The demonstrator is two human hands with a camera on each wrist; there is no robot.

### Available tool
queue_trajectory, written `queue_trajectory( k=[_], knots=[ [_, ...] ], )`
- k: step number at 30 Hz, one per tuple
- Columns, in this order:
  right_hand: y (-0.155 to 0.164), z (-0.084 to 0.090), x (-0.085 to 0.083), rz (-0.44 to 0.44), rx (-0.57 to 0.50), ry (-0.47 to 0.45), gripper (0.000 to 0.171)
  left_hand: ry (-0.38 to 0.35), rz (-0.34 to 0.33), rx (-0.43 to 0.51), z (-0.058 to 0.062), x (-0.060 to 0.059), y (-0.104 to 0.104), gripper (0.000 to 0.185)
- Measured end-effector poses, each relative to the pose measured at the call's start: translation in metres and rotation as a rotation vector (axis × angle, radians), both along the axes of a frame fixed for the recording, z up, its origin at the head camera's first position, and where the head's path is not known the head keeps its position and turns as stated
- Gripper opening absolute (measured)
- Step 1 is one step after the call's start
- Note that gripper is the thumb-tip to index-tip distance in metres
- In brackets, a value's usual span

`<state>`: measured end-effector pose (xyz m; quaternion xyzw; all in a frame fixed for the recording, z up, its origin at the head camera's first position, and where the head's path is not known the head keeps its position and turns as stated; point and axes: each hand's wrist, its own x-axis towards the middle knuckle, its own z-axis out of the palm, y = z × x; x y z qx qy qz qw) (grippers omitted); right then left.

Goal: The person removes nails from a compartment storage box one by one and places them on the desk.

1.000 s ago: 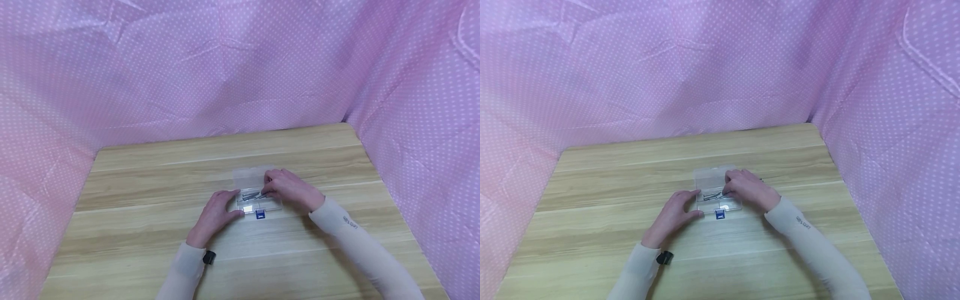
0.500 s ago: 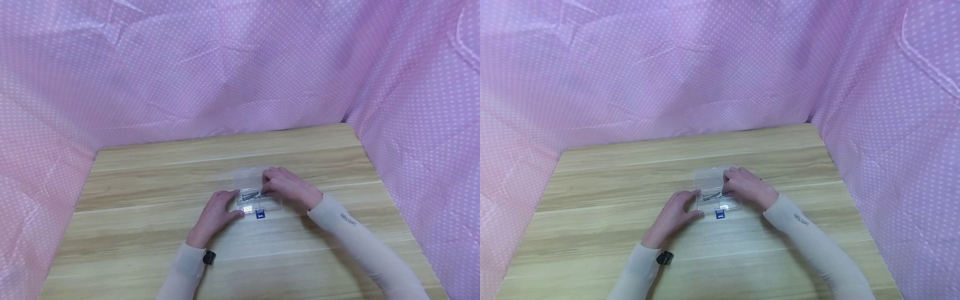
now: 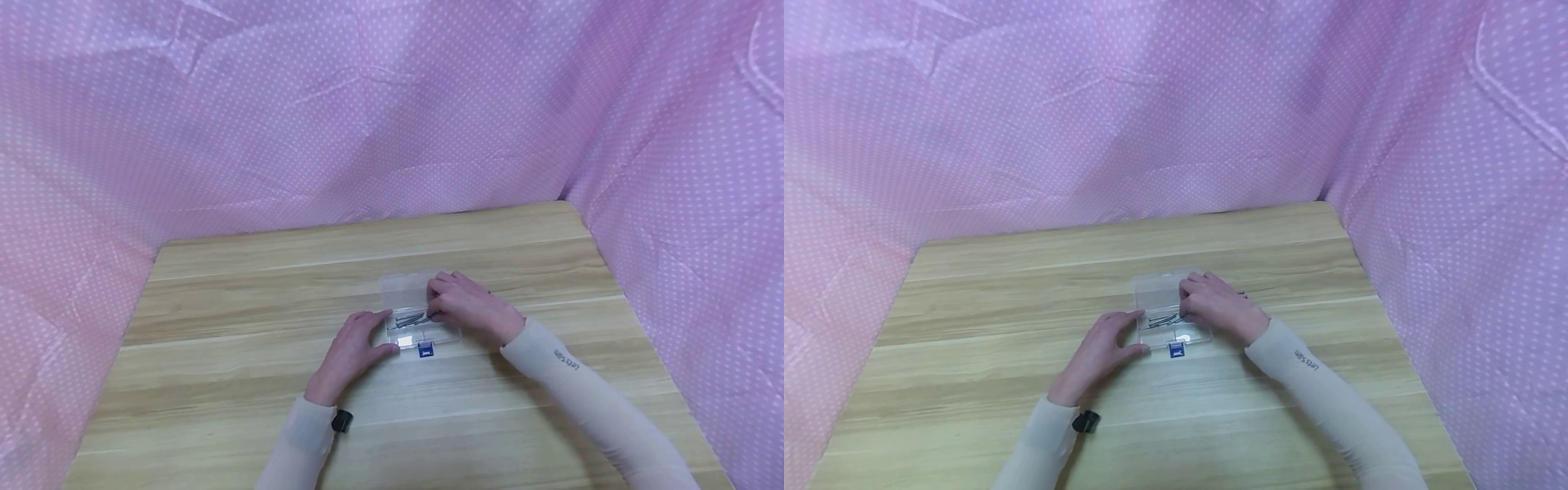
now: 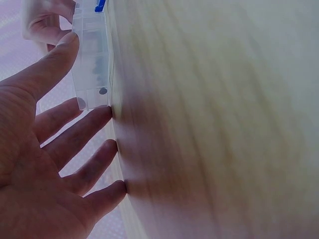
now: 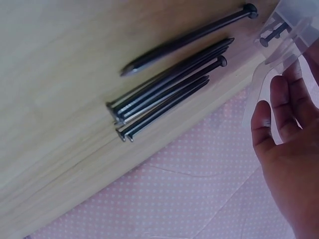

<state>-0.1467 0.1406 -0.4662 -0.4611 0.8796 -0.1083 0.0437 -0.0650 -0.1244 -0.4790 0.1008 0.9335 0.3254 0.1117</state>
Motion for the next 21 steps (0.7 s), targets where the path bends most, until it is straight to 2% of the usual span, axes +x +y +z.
queue_trajectory(
  k=[11,21],
  knots=[
    [0.0002,-0.0026,0.0003,0.046,-0.019,0.049,0.005,0.008,-0.004,0.002,-0.0008,-0.0009,-0.0005,0.073],
    [0.0005,-0.0004,0.0067,0.027,0.0,0.044,0.005,-0.001,0.0,-0.004,-0.0003,-0.0013,-0.0002,0.073]
  ],
)
